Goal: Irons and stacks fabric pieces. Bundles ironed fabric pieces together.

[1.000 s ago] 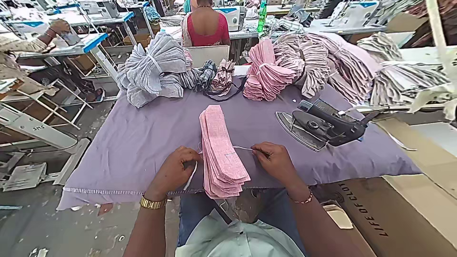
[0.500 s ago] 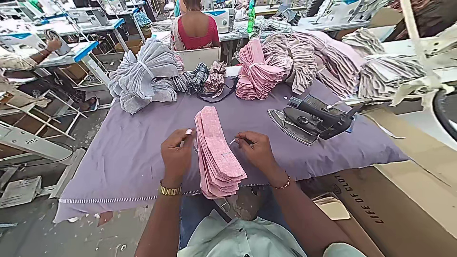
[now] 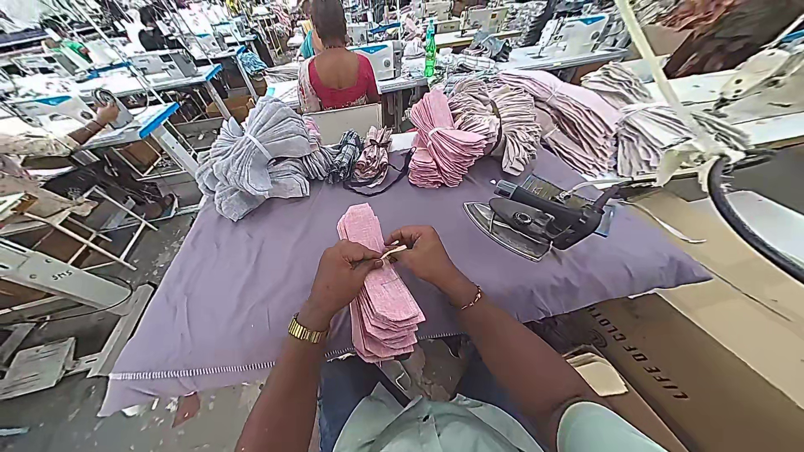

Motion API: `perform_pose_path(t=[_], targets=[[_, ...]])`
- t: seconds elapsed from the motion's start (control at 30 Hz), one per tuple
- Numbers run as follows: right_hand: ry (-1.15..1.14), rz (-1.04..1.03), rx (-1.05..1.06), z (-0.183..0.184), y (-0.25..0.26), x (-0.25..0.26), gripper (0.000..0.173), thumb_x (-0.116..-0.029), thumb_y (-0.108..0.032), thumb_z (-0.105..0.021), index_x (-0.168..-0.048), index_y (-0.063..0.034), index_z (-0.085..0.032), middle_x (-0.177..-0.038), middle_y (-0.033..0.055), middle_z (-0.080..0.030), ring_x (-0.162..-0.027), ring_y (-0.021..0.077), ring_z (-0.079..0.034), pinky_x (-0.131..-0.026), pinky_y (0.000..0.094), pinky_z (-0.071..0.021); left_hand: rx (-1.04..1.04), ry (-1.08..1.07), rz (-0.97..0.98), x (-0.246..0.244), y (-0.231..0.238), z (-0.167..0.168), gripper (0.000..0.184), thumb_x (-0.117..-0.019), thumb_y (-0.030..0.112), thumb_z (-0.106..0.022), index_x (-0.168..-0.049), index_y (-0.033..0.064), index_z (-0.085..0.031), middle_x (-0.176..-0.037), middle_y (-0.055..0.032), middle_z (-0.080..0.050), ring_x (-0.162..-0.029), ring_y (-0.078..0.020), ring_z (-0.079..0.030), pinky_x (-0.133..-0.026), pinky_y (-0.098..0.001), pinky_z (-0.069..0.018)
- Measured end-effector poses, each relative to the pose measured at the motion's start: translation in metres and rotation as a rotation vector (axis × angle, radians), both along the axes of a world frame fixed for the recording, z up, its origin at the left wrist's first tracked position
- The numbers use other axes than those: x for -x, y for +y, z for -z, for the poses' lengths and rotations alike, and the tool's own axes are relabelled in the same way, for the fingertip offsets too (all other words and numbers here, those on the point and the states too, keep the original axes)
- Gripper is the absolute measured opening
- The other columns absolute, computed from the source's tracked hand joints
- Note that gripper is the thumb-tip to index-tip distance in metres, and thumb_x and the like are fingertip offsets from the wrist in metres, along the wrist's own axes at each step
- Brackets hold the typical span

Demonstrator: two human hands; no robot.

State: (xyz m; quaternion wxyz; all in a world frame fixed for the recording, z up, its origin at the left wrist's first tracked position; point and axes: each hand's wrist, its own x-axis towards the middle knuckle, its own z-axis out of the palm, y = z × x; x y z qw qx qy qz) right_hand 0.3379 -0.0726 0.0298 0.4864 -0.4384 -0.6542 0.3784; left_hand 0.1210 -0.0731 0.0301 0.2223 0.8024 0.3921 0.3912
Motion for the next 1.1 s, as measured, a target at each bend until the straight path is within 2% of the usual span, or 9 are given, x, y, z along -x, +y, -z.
perform_pose_path(t=[0.17,0.3,0.43,0.57,0.7,0.77,0.87,0.97,1.1], targets=[[-0.122,0.038,-0.156,-0.002,-0.004,0.009,0.013,-0.0891,-0.021,-0.077,-0.092,-0.0078,-0.077,-0.074,-0.0021,-0.072,-0.064,0.0032,-0.065,-0.064,0.024,-0.0563,0.177,-0.079,-0.078,-0.007,-0.002,-0.006,0.013,-0.086,0.022,-0.081,-0.098,0.0171,-0.08,-0.085,0.0074,-0.077,-0.075,-0.0032,-0.072,-0.073,-0.0271,-0.063],[-0.103,0.006,-0.123,-0.008,-0.012,0.011,0.013,-0.0878,-0.021,-0.078,-0.089,-0.0082,-0.076,-0.074,-0.0022,-0.072,-0.064,0.0041,-0.066,-0.063,0.0253,-0.0567,0.113,-0.003,-0.065,-0.005,0.002,0.0,0.011,-0.0837,0.028,-0.082,-0.093,0.0236,-0.083,-0.084,0.0115,-0.074,-0.083,-0.0019,-0.065,-0.081,-0.0287,-0.0527],[-0.133,-0.054,-0.108,-0.01,-0.02,0.006,0.013,-0.089,-0.02,-0.078,-0.095,-0.0084,-0.078,-0.083,-0.0021,-0.076,-0.072,0.0036,-0.07,-0.07,0.0247,-0.0607,0.021,-0.076,-0.069,-0.006,0.0,0.01,0.009,-0.0859,0.027,-0.079,-0.093,0.0251,-0.083,-0.086,0.013,-0.075,-0.085,-0.0017,-0.066,-0.083,-0.0287,-0.053],[-0.203,-0.013,-0.244,-0.004,-0.022,0.003,0.011,-0.0928,-0.01,-0.068,-0.095,-0.01,-0.078,-0.088,-0.0028,-0.077,-0.078,0.0032,-0.071,-0.075,0.0263,-0.0605,-0.097,-0.146,-0.09,-0.01,-0.005,0.018,0.009,-0.0858,0.032,-0.082,-0.093,0.0278,-0.083,-0.088,0.0132,-0.074,-0.087,-0.0032,-0.064,-0.085,-0.0325,-0.0503],[-0.236,0.071,-0.366,0.001,-0.017,0.003,0.009,-0.0925,-0.011,-0.069,-0.092,-0.0087,-0.077,-0.081,-0.0014,-0.075,-0.073,0.0043,-0.069,-0.07,0.0256,-0.0591,-0.203,-0.141,-0.125,-0.009,-0.006,0.023,0.006,-0.0872,0.034,-0.08,-0.09,0.0283,-0.082,-0.086,0.0133,-0.073,-0.086,-0.0037,-0.065,-0.085,-0.0379,-0.0491],[-0.326,0.131,-0.513,0.006,-0.012,0.003,0.011,-0.0947,-0.011,-0.065,-0.091,-0.0081,-0.076,-0.083,0.0002,-0.075,-0.079,0.0082,-0.071,-0.076,0.0279,-0.0597,-0.219,-0.117,-0.117,-0.008,-0.007,0.022,0.007,-0.0887,0.035,-0.079,-0.091,0.0291,-0.082,-0.087,0.0137,-0.073,-0.087,-0.0041,-0.064,-0.086,-0.0383,-0.0484],[-0.43,0.185,-0.631,0.018,-0.004,0.008,0.016,-0.097,-0.017,-0.062,-0.094,-0.0142,-0.077,-0.089,-0.0023,-0.076,-0.087,0.0137,-0.069,-0.084,0.0373,-0.0535,-0.261,-0.105,-0.085,-0.008,-0.007,0.019,0.005,-0.0889,0.033,-0.079,-0.092,0.0303,-0.082,-0.089,0.0141,-0.074,-0.091,-0.0053,-0.063,-0.087,-0.0388,-0.0471],[-0.323,0.151,-0.605,0.026,0.0,0.012,0.012,-0.0937,-0.016,-0.066,-0.094,-0.0155,-0.078,-0.091,-0.0037,-0.077,-0.089,0.0133,-0.068,-0.086,0.0382,-0.0527,-0.292,-0.112,-0.059,-0.006,-0.005,0.016,0.004,-0.0894,0.03,-0.079,-0.092,0.0286,-0.082,-0.096,0.0118,-0.075,-0.098,-0.008,-0.064,-0.091,-0.0365,-0.0494],[-0.181,-0.021,-0.423,0.023,-0.008,0.01,0.019,-0.095,-0.01,-0.063,-0.111,-0.0082,-0.074,-0.099,0.0008,-0.076,-0.097,0.0134,-0.068,-0.092,0.0371,-0.0541,-0.264,-0.154,-0.063,-0.005,-0.005,0.015,0.005,-0.0878,0.027,-0.08,-0.09,0.0236,-0.082,-0.096,0.0092,-0.076,-0.096,-0.0078,-0.066,-0.088,-0.0322,-0.0519]])
